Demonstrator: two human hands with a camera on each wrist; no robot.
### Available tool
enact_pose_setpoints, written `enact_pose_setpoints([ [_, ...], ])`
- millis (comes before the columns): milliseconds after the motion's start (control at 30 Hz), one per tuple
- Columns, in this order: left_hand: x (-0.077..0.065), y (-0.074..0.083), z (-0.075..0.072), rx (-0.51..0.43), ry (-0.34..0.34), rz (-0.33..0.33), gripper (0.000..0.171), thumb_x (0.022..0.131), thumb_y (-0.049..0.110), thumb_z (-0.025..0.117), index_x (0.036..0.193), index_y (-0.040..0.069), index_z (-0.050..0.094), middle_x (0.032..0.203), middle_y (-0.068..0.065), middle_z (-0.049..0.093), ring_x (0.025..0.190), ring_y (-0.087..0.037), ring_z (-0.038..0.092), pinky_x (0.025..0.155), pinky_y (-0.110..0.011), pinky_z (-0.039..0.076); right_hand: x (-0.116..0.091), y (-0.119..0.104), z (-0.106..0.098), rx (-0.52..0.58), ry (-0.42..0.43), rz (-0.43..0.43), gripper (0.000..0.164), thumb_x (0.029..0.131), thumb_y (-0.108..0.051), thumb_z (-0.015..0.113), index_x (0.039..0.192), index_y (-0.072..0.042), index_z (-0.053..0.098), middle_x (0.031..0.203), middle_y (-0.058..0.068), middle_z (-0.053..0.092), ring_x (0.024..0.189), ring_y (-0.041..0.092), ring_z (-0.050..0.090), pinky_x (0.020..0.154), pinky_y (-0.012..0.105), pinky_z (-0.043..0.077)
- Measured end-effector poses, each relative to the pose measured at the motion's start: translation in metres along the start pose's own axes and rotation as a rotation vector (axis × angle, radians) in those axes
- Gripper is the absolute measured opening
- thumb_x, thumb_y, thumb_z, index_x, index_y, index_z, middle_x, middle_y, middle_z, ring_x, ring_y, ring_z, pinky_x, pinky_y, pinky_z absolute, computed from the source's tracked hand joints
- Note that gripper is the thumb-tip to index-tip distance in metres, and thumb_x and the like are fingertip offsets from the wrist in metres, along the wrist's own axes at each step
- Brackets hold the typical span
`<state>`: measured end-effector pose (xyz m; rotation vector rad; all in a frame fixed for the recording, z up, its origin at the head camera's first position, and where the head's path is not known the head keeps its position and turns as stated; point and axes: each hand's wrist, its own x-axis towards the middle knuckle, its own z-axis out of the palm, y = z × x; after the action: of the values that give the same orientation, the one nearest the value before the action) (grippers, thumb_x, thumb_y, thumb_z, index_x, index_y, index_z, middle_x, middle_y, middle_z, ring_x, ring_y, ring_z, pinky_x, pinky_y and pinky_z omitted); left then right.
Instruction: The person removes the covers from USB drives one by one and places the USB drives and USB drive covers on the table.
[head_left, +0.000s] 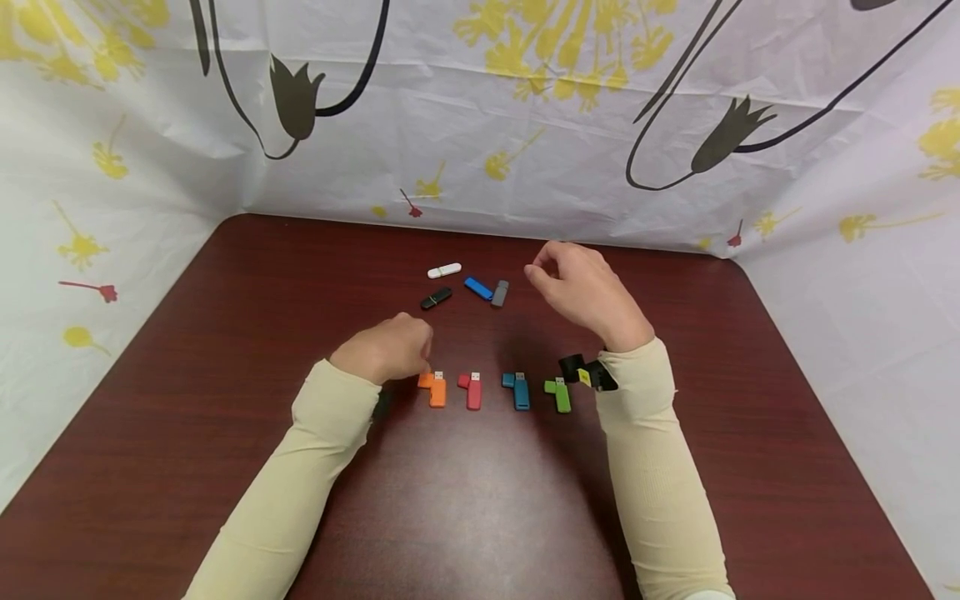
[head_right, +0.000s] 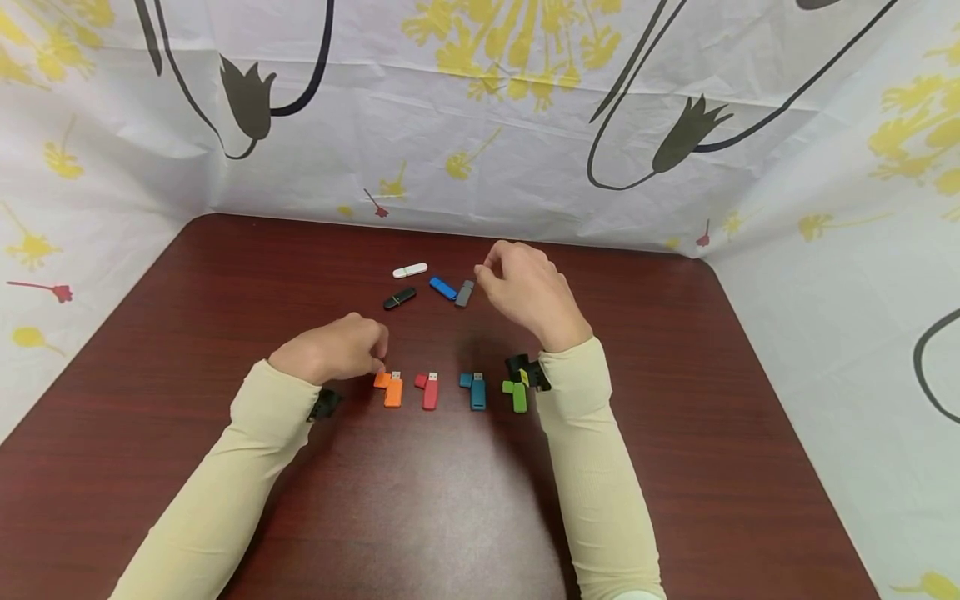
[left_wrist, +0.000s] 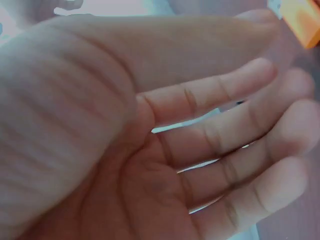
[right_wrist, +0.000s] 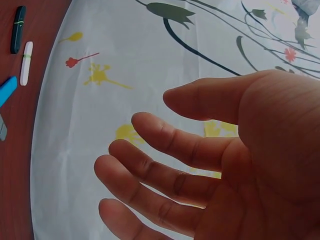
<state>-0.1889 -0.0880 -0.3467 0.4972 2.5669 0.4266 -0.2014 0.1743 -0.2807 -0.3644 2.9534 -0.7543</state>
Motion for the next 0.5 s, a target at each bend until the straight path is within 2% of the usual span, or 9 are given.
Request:
enact_pose_setpoints([
  [100,-0.003,-0.001,-0.005,-0.011,0.054,0.007,0.015,0.105,0.015,0.071,0.097,0.003,0.072,0.08,-0.006,0.061,0.068,-0.016,0.057,0.064,-0.028,0.046,0.004,0.003,0.004,-0.002,-0.02,0.008,0.03,0.112,-0.028,0.057,0.127,-0.006,0.068,0.103,0.013,0.069,0.092,0.028,0.062,0.083,0.045,0.051],
  [200,-0.006,0.0,-0.01,-0.013,0.135,0.013,0.02,0.107,0.019,0.069,0.105,-0.001,0.071,0.083,-0.008,0.062,0.067,-0.017,0.058,0.062,-0.029,0.047,0.01,0.006,0.009,0.004,-0.045,0.016,0.033,0.112,-0.028,0.057,0.134,-0.006,0.066,0.118,0.014,0.071,0.104,0.03,0.065,0.093,0.05,0.054],
  [367,-0.012,0.004,-0.017,0.05,0.271,0.032,0.031,0.108,0.023,0.069,0.121,-0.004,0.07,0.105,-0.015,0.066,0.09,-0.025,0.064,0.077,-0.039,0.06,0.02,0.01,0.02,0.005,-0.109,0.022,0.044,0.112,-0.028,0.057,0.15,-0.006,0.058,0.139,0.017,0.068,0.122,0.034,0.067,0.106,0.055,0.054],
  [500,-0.017,0.009,-0.021,0.061,0.343,0.023,0.035,0.108,0.026,0.068,0.128,-0.003,0.068,0.11,-0.018,0.064,0.101,-0.03,0.061,0.084,-0.045,0.062,0.029,0.014,0.031,-0.018,-0.167,0.032,0.051,0.112,-0.027,0.058,0.157,-0.005,0.051,0.144,0.02,0.064,0.126,0.036,0.066,0.109,0.055,0.054],
])
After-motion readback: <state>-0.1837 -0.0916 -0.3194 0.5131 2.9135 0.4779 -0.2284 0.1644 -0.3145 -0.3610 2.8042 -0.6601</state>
